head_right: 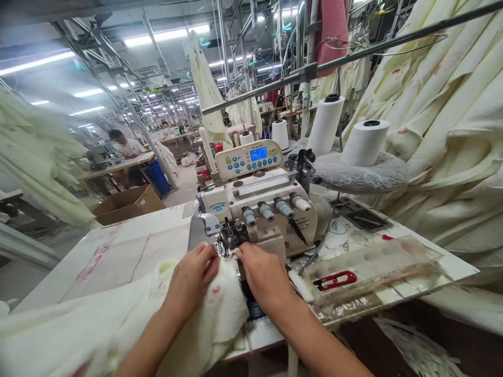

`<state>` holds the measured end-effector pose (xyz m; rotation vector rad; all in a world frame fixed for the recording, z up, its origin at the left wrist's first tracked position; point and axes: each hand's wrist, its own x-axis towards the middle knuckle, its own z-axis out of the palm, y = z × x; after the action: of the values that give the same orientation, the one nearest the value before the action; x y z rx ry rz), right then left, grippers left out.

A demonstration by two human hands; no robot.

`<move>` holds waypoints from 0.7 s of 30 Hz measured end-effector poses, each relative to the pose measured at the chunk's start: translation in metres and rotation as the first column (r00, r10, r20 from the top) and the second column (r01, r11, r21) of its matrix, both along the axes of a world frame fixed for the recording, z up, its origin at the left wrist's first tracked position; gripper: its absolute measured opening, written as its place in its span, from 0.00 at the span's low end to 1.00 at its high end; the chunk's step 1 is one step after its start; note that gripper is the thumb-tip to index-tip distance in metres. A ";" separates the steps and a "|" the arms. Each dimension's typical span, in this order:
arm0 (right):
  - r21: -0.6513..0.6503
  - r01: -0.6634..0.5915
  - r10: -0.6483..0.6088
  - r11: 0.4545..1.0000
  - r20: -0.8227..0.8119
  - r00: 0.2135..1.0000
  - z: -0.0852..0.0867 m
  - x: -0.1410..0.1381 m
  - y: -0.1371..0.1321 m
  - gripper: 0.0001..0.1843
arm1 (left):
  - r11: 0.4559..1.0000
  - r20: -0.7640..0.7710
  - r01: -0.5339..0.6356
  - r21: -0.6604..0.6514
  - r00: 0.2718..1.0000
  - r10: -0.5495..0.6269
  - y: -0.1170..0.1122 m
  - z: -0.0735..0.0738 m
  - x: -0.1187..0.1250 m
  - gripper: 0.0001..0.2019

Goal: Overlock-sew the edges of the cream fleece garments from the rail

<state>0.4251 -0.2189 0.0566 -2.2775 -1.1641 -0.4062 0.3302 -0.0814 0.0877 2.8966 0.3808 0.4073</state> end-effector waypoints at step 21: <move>0.164 -0.051 0.137 0.985 -0.576 0.806 -0.024 -0.031 -0.014 0.29 | 0.996 0.088 -0.014 -0.088 0.996 0.022 0.001 0.003 0.003 0.08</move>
<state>0.3941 -0.2327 0.0327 -1.9895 -0.8802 0.2468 0.3330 -0.0800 0.0905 2.7809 0.4007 0.5076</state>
